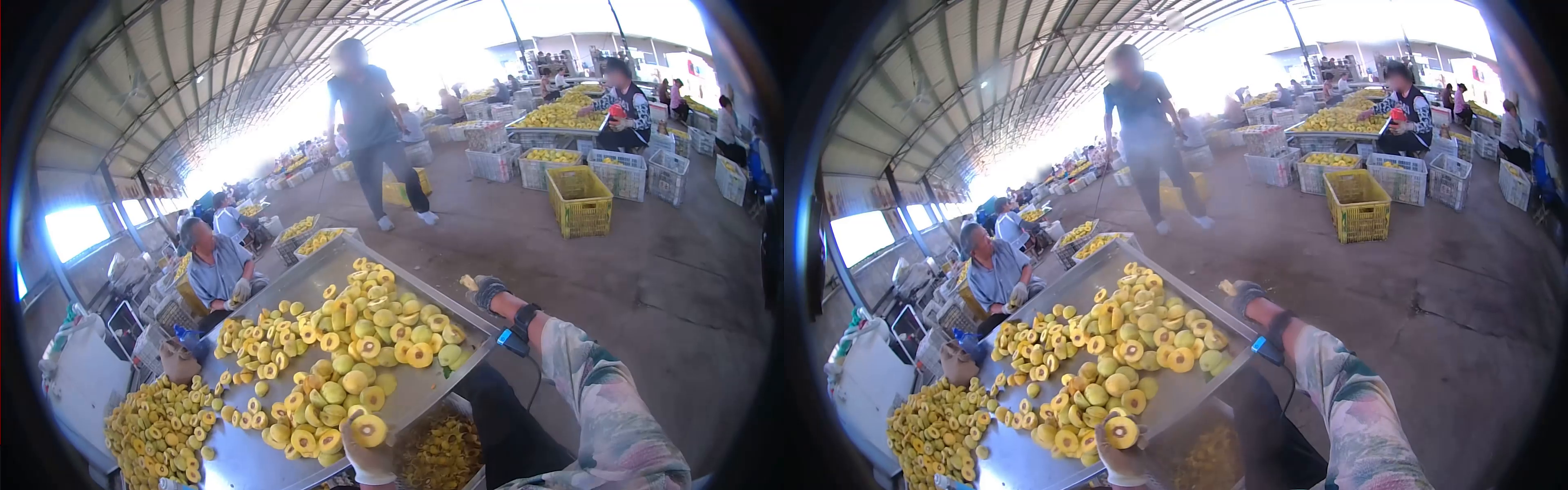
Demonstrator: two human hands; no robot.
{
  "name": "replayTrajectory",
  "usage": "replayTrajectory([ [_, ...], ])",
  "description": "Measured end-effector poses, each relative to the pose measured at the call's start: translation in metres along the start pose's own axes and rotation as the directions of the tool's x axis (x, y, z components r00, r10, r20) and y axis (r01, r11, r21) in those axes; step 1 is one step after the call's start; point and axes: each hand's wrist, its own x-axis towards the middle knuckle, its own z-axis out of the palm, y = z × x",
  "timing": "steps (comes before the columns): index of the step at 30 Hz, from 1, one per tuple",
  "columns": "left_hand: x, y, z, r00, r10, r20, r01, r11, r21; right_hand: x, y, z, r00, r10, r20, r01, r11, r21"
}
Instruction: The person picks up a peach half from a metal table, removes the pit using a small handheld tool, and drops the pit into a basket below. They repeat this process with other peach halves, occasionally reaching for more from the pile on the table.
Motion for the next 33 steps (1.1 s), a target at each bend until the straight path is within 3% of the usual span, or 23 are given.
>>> replayTrajectory([
  [2, 0.015, -0.002, -0.006, 0.96, 0.194, -0.203, -0.178, 0.979, 0.096, 0.006, 0.011, -0.007, 0.998, 0.015, 0.058, -0.012, 0.998, -0.062],
  [4, 0.023, 0.004, -0.026, 0.978, 0.156, -0.138, -0.14, 0.983, 0.119, 0.0, 0.015, -0.017, 0.998, 0.038, 0.06, -0.032, 0.996, -0.088],
  [6, 0.033, 0.008, -0.031, 0.94, 0.311, -0.143, -0.258, 0.918, 0.3, -0.004, 0.019, -0.021, 0.997, 0.053, 0.051, -0.048, 0.993, -0.11],
  [8, 0.039, 0.021, -0.047, 0.947, 0.305, -0.095, -0.258, 0.906, 0.336, -0.002, 0.031, -0.016, 0.998, 0.033, 0.046, -0.028, 0.993, -0.113],
  [9, 0.049, 0.026, -0.085, 0.833, 0.544, 0.106, -0.38, 0.422, 0.823, -0.002, 0.026, -0.023, 0.987, 0.13, 0.094, -0.127, 0.991, -0.036],
  [10, 0.046, 0.031, -0.067, 0.705, 0.578, 0.411, -0.313, -0.266, 0.912, 0.003, 0.031, -0.021, 0.988, 0.132, 0.085, -0.129, 0.991, -0.04],
  [11, 0.031, 0.032, -0.051, 0.872, 0.487, 0.046, -0.294, 0.447, 0.845, 0.006, 0.036, -0.018, 0.981, 0.163, 0.106, -0.171, 0.983, 0.072],
  [12, 0.043, 0.039, -0.058, 0.878, 0.455, -0.15, -0.191, 0.62, 0.761, 0.009, 0.041, -0.018, 0.973, 0.191, 0.126, -0.212, 0.96, 0.184],
  [15, 0.067, 0.04, -0.102, 0.842, 0.534, -0.079, -0.308, 0.596, 0.741, 0.005, 0.035, -0.035, 0.956, 0.194, 0.218, -0.251, 0.927, 0.278],
  [17, 0.073, 0.04, -0.115, 0.876, 0.425, -0.226, -0.126, 0.656, 0.744, -0.002, 0.038, -0.036, 0.968, 0.168, 0.188, -0.213, 0.944, 0.253],
  [18, 0.075, 0.036, -0.115, 0.88, 0.421, -0.221, -0.129, 0.659, 0.741, -0.007, 0.037, -0.041, 0.976, 0.14, 0.165, -0.176, 0.958, 0.226],
  [20, 0.078, 0.028, -0.115, 0.843, 0.508, -0.175, -0.197, 0.595, 0.779, -0.019, 0.035, -0.049, 0.97, 0.143, 0.199, -0.184, 0.961, 0.206],
  [21, 0.082, 0.025, -0.119, 0.819, 0.56, -0.121, -0.18, 0.452, 0.874, -0.024, 0.032, -0.052, 0.96, 0.141, 0.24, -0.189, 0.964, 0.186],
  [22, 0.081, 0.024, -0.112, 0.825, 0.554, -0.116, -0.181, 0.453, 0.873, -0.026, 0.037, -0.046, 0.961, 0.149, 0.234, -0.194, 0.963, 0.185],
  [24, 0.079, 0.022, -0.097, 0.891, 0.414, -0.184, -0.098, 0.572, 0.815, -0.029, 0.047, -0.032, 0.951, -0.001, 0.309, 0.011, 0.999, -0.032],
  [25, 0.079, 0.019, -0.09, 0.901, 0.382, -0.205, -0.097, 0.64, 0.763, -0.035, 0.048, -0.03, 0.953, 0.001, 0.302, 0.011, 0.999, -0.038],
  [27, 0.058, 0.021, -0.041, 0.893, 0.365, -0.264, -0.073, 0.697, 0.714, -0.05, 0.052, -0.025, 0.948, -0.246, 0.201, 0.276, 0.951, -0.139],
  [28, 0.045, 0.024, -0.021, 0.877, 0.348, -0.33, -0.044, 0.744, 0.667, -0.05, 0.053, -0.025, 0.948, -0.242, 0.207, 0.273, 0.952, -0.136],
  [29, 0.059, 0.02, -0.053, 0.903, 0.339, -0.265, -0.112, 0.779, 0.617, -0.047, 0.057, -0.025, 0.942, -0.236, 0.24, 0.255, 0.965, -0.052],
  [30, 0.072, 0.014, -0.054, 0.861, 0.499, -0.098, -0.325, 0.688, 0.649, -0.049, 0.06, -0.02, 0.93, -0.228, 0.288, 0.227, 0.973, 0.04],
  [31, 0.066, 0.009, -0.066, 0.868, 0.443, -0.224, -0.246, 0.776, 0.581, -0.05, 0.066, -0.016, 0.927, -0.197, 0.319, 0.178, 0.98, 0.09],
  [32, 0.064, 0.011, -0.069, 0.866, 0.47, -0.168, -0.254, 0.704, 0.663, -0.048, 0.073, -0.013, 0.917, -0.167, 0.361, 0.123, 0.982, 0.141],
  [33, 0.05, 0.015, -0.045, 0.88, 0.395, -0.264, -0.174, 0.785, 0.594, -0.041, 0.092, 0.001, 0.916, -0.152, 0.371, 0.059, 0.966, 0.25],
])
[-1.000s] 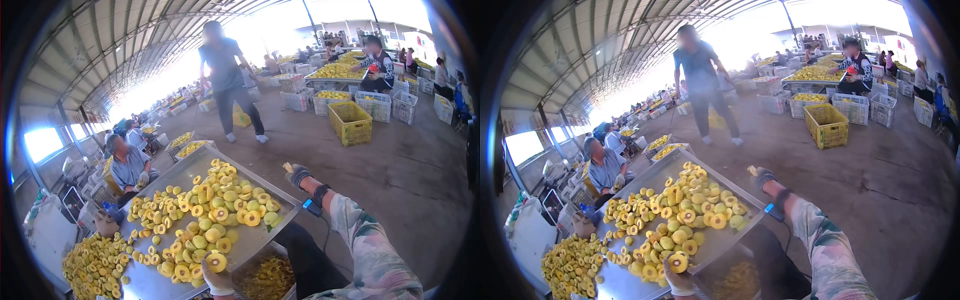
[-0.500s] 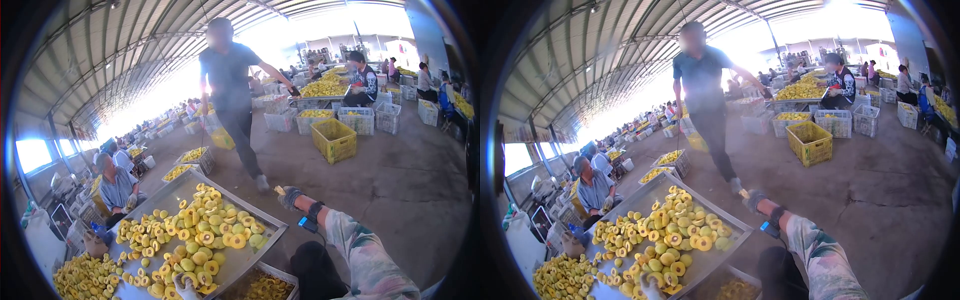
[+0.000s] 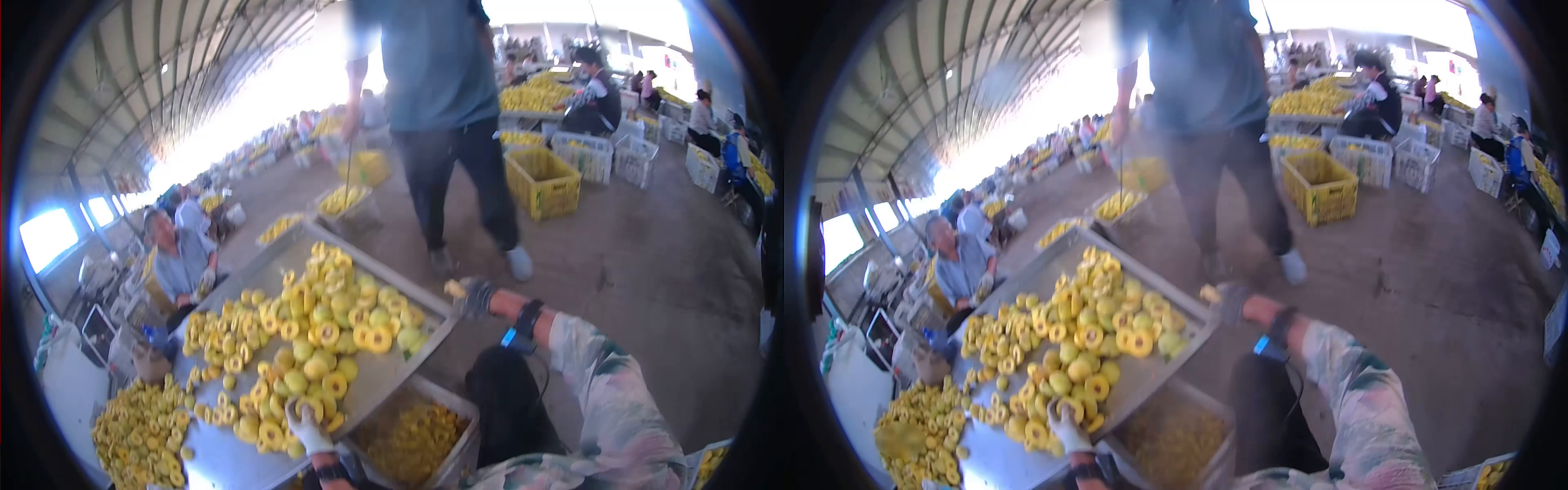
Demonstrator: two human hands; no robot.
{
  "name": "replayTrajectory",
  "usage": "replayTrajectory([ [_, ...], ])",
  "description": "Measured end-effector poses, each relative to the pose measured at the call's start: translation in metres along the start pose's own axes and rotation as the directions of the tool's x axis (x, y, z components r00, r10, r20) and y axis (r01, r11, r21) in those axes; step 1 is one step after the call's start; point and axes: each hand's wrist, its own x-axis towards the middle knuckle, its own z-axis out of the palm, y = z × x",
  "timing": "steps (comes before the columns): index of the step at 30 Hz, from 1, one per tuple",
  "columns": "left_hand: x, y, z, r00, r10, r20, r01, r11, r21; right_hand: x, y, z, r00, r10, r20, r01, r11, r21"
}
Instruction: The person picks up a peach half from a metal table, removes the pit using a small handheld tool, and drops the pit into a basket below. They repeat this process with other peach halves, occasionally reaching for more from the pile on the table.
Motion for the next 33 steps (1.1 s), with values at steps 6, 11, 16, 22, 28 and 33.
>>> replayTrajectory([
  [6, 0.029, -0.04, -0.019, 0.964, 0.259, 0.053, -0.264, 0.937, 0.227, -0.062, -0.108, -0.003, 0.99, 0.142, 0.015, -0.142, 0.977, 0.161],
  [11, 0.014, -0.029, -0.007, 0.792, 0.531, 0.301, -0.569, 0.464, 0.679, -0.066, -0.117, 0.033, 0.99, 0.109, 0.086, -0.132, 0.931, 0.34],
  [16, 0.008, -0.024, 0.001, 0.737, 0.504, 0.449, -0.627, 0.265, 0.732, -0.081, -0.129, 0.056, 0.967, 0.195, 0.162, -0.238, 0.919, 0.313],
  [22, 0.009, -0.025, -0.002, 0.744, 0.507, 0.436, -0.625, 0.296, 0.722, -0.079, -0.108, 0.083, 0.908, -0.38, 0.179, 0.41, 0.894, -0.182],
  [28, 0.01, -0.026, 0.003, 0.732, 0.48, 0.483, -0.647, 0.269, 0.714, -0.13, -0.122, 0.135, 0.652, 0.0, 0.758, 0.385, 0.861, -0.331],
  [33, 0.006, -0.021, 0.009, 0.73, 0.314, 0.607, -0.669, 0.148, 0.728, -0.143, -0.071, 0.191, 0.691, -0.067, 0.72, 0.379, 0.881, -0.282],
])
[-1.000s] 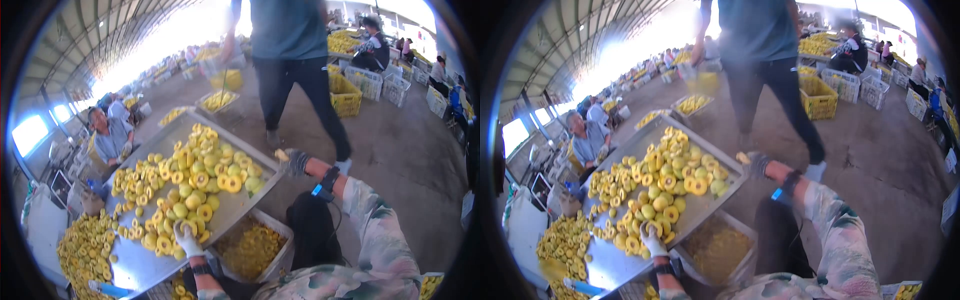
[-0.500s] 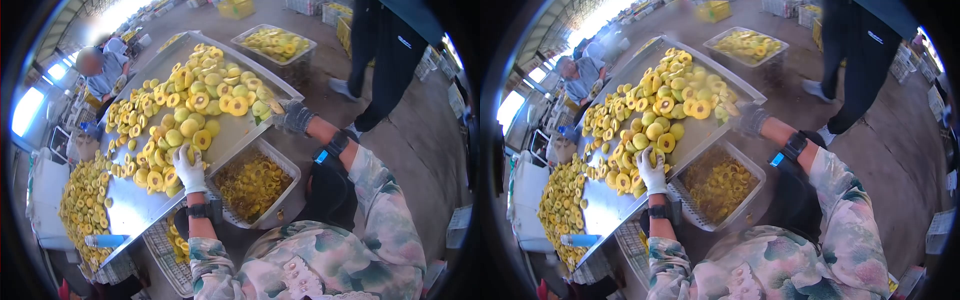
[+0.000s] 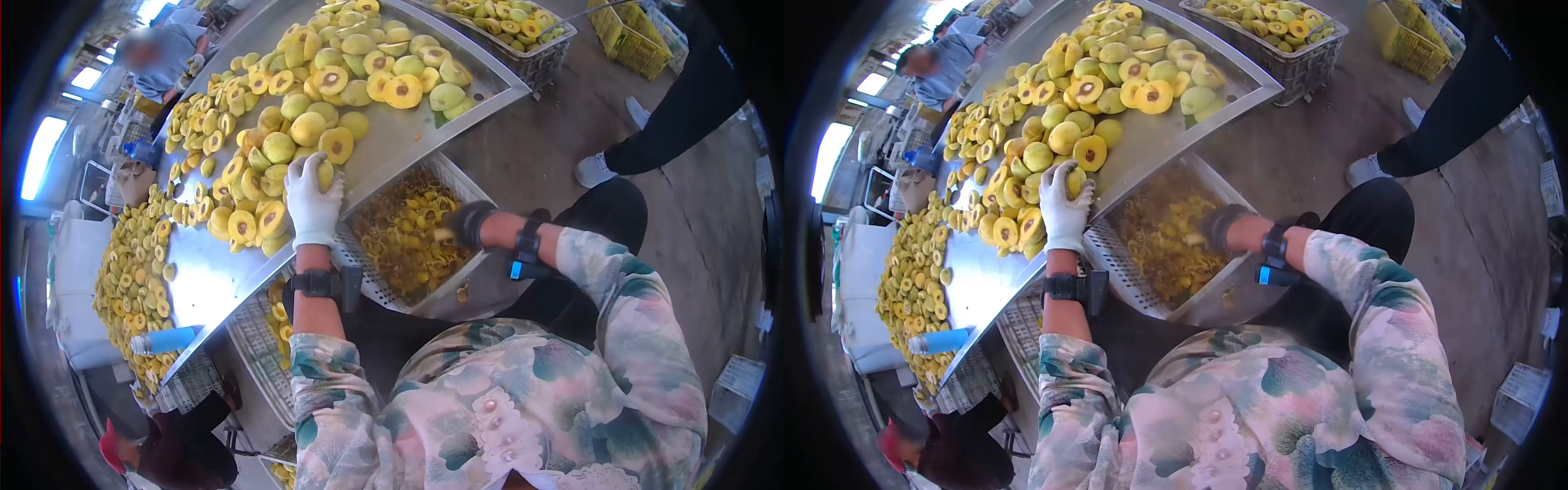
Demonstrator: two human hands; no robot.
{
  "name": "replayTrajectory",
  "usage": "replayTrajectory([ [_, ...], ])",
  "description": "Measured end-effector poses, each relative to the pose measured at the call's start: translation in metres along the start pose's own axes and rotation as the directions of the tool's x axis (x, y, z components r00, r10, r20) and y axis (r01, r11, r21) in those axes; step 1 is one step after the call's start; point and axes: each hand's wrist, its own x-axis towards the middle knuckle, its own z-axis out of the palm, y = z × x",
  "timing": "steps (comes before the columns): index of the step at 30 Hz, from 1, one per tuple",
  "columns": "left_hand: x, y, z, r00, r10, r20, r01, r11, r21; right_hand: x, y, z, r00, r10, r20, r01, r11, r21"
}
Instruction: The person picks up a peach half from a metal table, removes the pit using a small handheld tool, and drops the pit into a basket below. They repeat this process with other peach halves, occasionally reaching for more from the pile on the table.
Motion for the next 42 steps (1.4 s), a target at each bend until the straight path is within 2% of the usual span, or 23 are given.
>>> replayTrajectory([
  [2, -0.002, 0.003, -0.002, 1.0, -0.002, 0.014, 0.002, 1.0, -0.015, 0.014, 0.017, 0.038, 0.995, 0.078, 0.069, -0.082, 0.995, 0.058],
  [4, 0.002, 0.0, -0.003, 0.997, 0.039, 0.067, -0.041, 0.999, 0.018, 0.012, 0.037, 0.075, 0.995, 0.073, -0.073, -0.073, 0.997, -0.001],
  [6, 0.0, -0.003, -0.002, 0.997, 0.023, 0.07, -0.025, 0.999, 0.036, 0.012, 0.028, 0.05, 0.998, -0.014, 0.069, 0.028, 0.98, -0.199],
  [8, -0.001, -0.003, -0.005, 0.997, 0.043, 0.068, -0.043, 0.999, -0.008, -0.005, 0.018, 0.012, 0.985, -0.169, -0.026, 0.166, 0.982, -0.092],
  [10, -0.004, -0.004, -0.006, 0.996, 0.032, 0.084, -0.032, 0.999, 0.005, -0.019, 0.011, -0.029, 0.942, -0.169, -0.291, 0.208, 0.972, 0.111],
  [11, -0.003, -0.002, -0.008, 0.994, -0.005, 0.113, 0.005, 1.0, 0.001, -0.023, 0.011, -0.044, 0.841, -0.201, -0.502, 0.288, 0.952, 0.101],
  [12, -0.003, 0.002, -0.012, 0.987, -0.048, 0.151, 0.048, 0.999, 0.003, -0.025, 0.011, -0.059, 0.698, -0.222, -0.681, 0.369, 0.926, 0.075],
  [14, -0.001, 0.009, -0.017, 0.975, -0.084, 0.207, 0.086, 0.996, -0.003, -0.029, 0.01, -0.101, 0.55, -0.102, -0.829, 0.294, 0.953, 0.078],
  [16, -0.003, 0.006, -0.014, 0.991, 0.019, 0.136, -0.022, 1.0, 0.018, -0.036, 0.019, -0.142, 0.408, -0.095, -0.908, 0.202, 0.979, -0.011],
  [18, 0.011, 0.019, -0.029, 0.948, 0.0, 0.32, -0.008, 1.0, 0.024, -0.034, 0.038, -0.149, 0.332, 0.091, -0.939, 0.113, 0.984, 0.135],
  [20, 0.006, 0.018, -0.029, 0.917, -0.067, 0.394, 0.075, 0.997, -0.005, -0.025, 0.046, -0.152, 0.356, 0.188, -0.916, 0.056, 0.974, 0.221],
  [21, 0.002, 0.013, -0.025, 0.923, -0.038, 0.384, 0.043, 0.999, -0.004, -0.026, 0.05, -0.143, 0.398, 0.28, -0.873, -0.029, 0.956, 0.293],
  [22, -0.005, 0.018, -0.028, 0.897, -0.132, 0.422, 0.12, 0.991, 0.055, -0.024, 0.053, -0.136, 0.45, 0.353, -0.82, -0.093, 0.932, 0.35],
  [24, -0.002, 0.022, -0.029, 0.893, -0.14, 0.428, 0.139, 0.99, 0.034, -0.016, 0.061, -0.128, 0.296, 0.38, -0.876, -0.146, 0.925, 0.351],
  [26, -0.003, 0.023, -0.031, 0.912, -0.118, 0.393, 0.137, 0.99, -0.022, -0.026, 0.079, -0.118, 0.397, 0.273, -0.876, -0.23, 0.954, 0.192],
  [29, -0.006, 0.026, -0.039, 0.89, -0.099, 0.446, 0.111, 0.994, 0.001, -0.019, 0.077, -0.125, 0.38, 0.185, -0.907, -0.352, 0.935, 0.043],
  [30, 0.007, 0.025, -0.037, 0.929, -0.111, 0.353, 0.149, 0.985, -0.084, -0.013, 0.071, -0.129, 0.373, 0.165, -0.913, -0.38, 0.925, 0.012],
  [33, 0.011, 0.012, -0.028, 0.93, -0.102, 0.354, 0.116, 0.993, -0.017, 0.015, 0.055, -0.143, 0.364, 0.122, -0.923, -0.474, 0.878, -0.07],
  [36, 0.012, 0.013, -0.029, 0.905, -0.107, 0.411, 0.134, 0.99, -0.039, 0.008, 0.062, -0.143, 0.384, 0.099, -0.918, -0.488, 0.866, -0.111],
  [38, 0.016, 0.018, -0.03, 0.907, -0.119, 0.404, 0.147, 0.988, -0.04, -0.006, 0.096, -0.118, 0.486, -0.023, -0.874, -0.424, 0.868, -0.259],
  [41, 0.018, 0.021, -0.028, 0.889, -0.161, 0.429, 0.162, 0.986, 0.035, 0.006, 0.076, -0.138, 0.483, 0.033, -0.875, -0.45, 0.867, -0.215],
  [42, 0.01, 0.019, -0.023, 0.884, -0.153, 0.442, 0.142, 0.988, 0.059, 0.012, 0.071, -0.145, 0.435, 0.023, -0.9, -0.478, 0.853, -0.209],
])
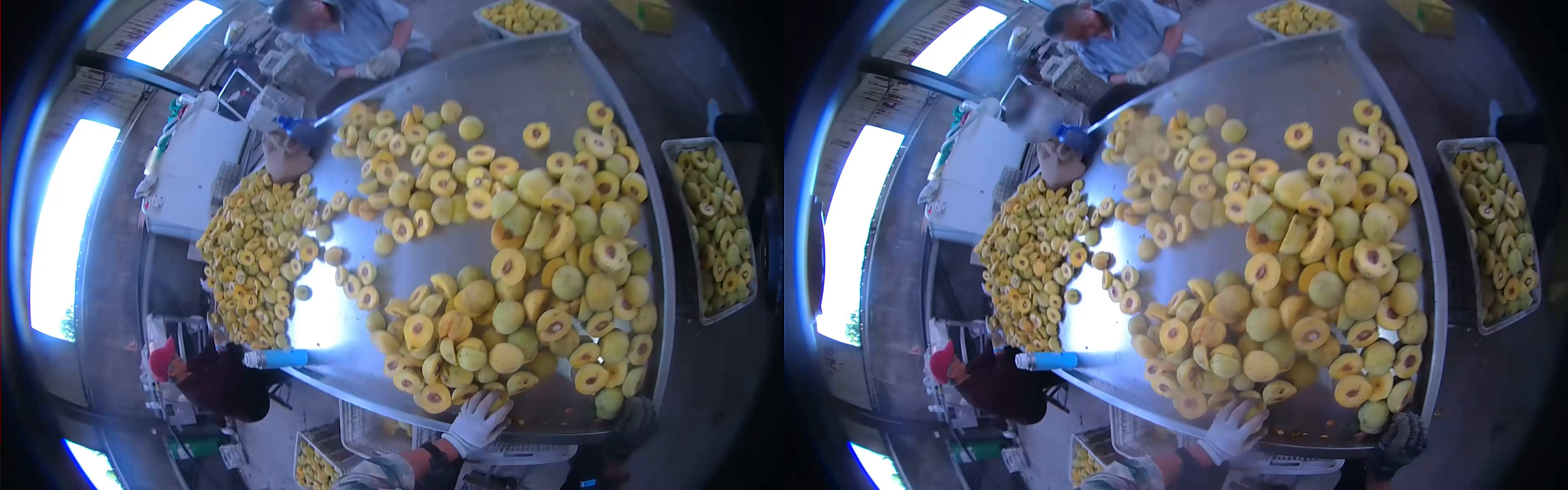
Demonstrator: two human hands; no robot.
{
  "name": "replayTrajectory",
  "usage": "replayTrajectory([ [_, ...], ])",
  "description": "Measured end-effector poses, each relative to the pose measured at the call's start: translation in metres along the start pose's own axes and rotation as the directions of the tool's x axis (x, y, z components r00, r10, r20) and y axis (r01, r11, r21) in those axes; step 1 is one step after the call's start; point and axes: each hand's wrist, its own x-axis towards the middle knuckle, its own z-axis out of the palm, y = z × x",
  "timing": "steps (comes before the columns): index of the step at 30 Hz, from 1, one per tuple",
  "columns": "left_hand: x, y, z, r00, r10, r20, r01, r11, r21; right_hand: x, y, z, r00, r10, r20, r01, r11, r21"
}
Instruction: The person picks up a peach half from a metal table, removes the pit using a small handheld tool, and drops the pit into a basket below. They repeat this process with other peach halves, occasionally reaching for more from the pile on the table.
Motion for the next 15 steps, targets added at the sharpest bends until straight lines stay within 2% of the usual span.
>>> replayTrajectory([
  [3, 0.006, 0.002, 0.005, 0.998, 0.044, -0.033, -0.044, 0.999, 0.01, -0.002, -0.008, -0.007, 0.972, 0.117, 0.203, -0.125, 0.992, 0.024],
  [5, 0.012, 0.012, 0.001, 0.997, -0.015, 0.069, 0.006, 0.991, 0.132, 0.002, -0.011, -0.013, 0.94, 0.155, 0.303, -0.174, 0.984, 0.036],
  [6, 0.018, 0.017, -0.001, 0.998, 0.002, 0.064, -0.01, 0.992, 0.124, 0.006, -0.015, -0.021, 0.924, 0.156, 0.349, -0.19, 0.98, 0.066],
  [8, 0.032, 0.028, -0.002, 0.969, -0.206, 0.139, 0.189, 0.974, 0.122, 0.002, -0.015, -0.032, 0.945, 0.071, 0.318, -0.105, 0.99, 0.09],
  [9, 0.036, 0.031, 0.001, 0.941, -0.306, 0.147, 0.292, 0.95, 0.108, 0.003, -0.013, -0.04, 0.877, 0.113, 0.467, -0.225, 0.955, 0.193],
  [10, 0.042, 0.033, 0.006, 0.902, -0.404, 0.15, 0.393, 0.914, 0.099, 0.005, -0.012, -0.048, 0.875, 0.133, 0.466, -0.24, 0.955, 0.177],
  [12, 0.047, 0.042, 0.007, 0.848, -0.484, 0.215, 0.466, 0.875, 0.133, -0.005, 0.001, -0.075, 0.846, 0.131, 0.517, -0.319, 0.901, 0.293],
  [14, 0.049, 0.06, 0.008, 0.789, -0.573, 0.224, 0.555, 0.82, 0.141, -0.037, 0.029, -0.076, 0.841, 0.148, 0.52, -0.318, 0.913, 0.256],
  [15, 0.054, 0.079, -0.007, 0.777, -0.579, 0.248, 0.546, 0.815, 0.193, -0.049, 0.045, -0.092, 0.834, 0.14, 0.534, -0.306, 0.923, 0.235],
])
